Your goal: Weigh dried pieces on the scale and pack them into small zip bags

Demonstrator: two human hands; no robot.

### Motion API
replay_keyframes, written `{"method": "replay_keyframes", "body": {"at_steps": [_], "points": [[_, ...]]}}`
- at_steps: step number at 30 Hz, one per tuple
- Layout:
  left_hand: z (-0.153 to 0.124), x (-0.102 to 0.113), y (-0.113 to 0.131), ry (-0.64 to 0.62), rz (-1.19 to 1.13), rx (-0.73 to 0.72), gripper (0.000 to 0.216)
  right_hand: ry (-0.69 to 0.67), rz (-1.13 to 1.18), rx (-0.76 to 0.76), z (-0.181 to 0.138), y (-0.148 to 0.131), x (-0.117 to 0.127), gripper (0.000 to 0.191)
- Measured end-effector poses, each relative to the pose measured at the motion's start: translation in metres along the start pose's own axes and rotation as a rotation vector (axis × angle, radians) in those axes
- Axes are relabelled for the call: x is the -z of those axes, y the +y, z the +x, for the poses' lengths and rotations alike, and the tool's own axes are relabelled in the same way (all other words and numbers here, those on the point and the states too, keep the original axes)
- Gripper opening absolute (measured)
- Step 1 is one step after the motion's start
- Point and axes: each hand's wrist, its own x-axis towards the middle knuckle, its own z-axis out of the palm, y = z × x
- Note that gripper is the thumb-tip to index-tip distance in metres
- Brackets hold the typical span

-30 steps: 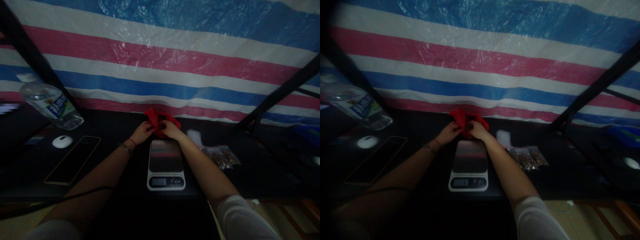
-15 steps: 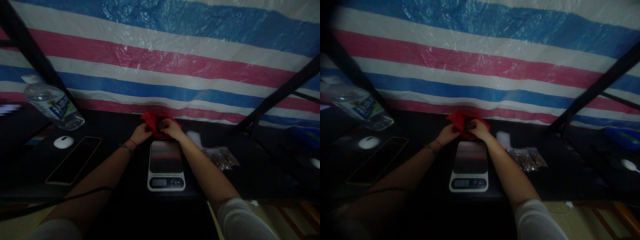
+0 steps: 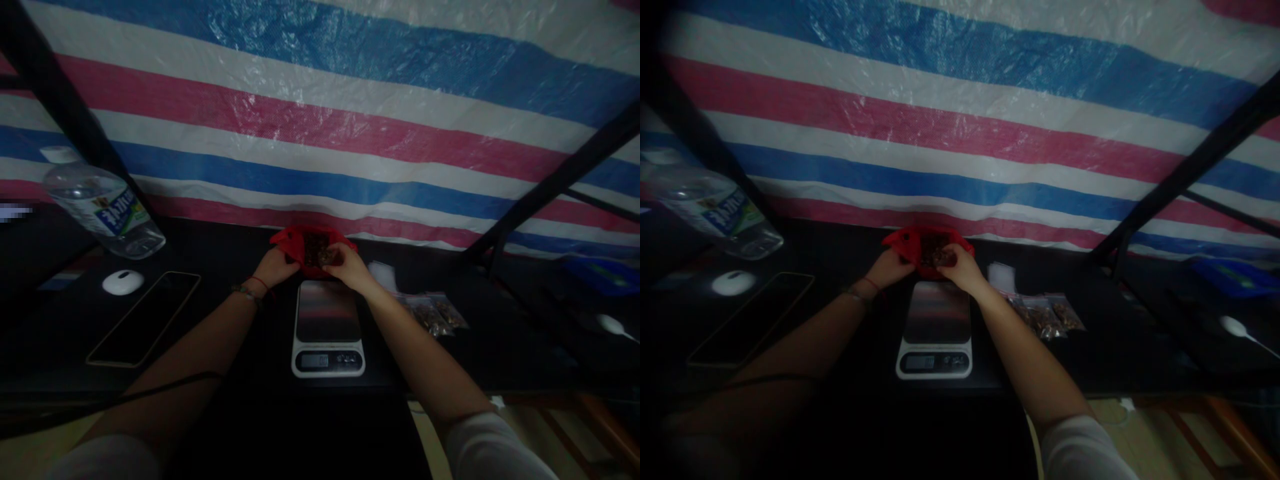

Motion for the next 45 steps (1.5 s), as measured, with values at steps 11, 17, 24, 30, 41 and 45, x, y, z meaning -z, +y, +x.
{"method": "replay_keyframes", "body": {"at_steps": [11, 17, 24, 30, 41, 45], "points": [[0.0, -0.003, -0.003, -0.005, 0.003, 0.003, 0.037, 0.046, -0.077, 0.043, -0.008, 0.007, -0.003, 0.057], [0.001, -0.005, -0.004, -0.015, 0.028, -0.015, 0.036, 0.107, -0.093, -0.004, -0.001, 0.013, -0.007, 0.042], [0.002, -0.004, -0.003, -0.022, 0.021, -0.013, 0.04, -0.008, -0.018, 0.049, -0.015, -0.003, 0.012, 0.04], [0.002, -0.005, -0.004, -0.002, 0.026, 0.021, 0.039, -0.433, 0.004, 0.087, -0.032, -0.026, 0.024, 0.032], [0.0, -0.003, 0.0, -0.012, -0.027, -0.005, 0.039, -0.258, -0.017, 0.105, 0.007, -0.021, 0.032, 0.03], [-0.001, -0.002, 0.001, -0.026, -0.028, -0.042, 0.036, -0.331, -0.329, 0.2, 0.043, -0.012, 0.001, 0.03]]}}
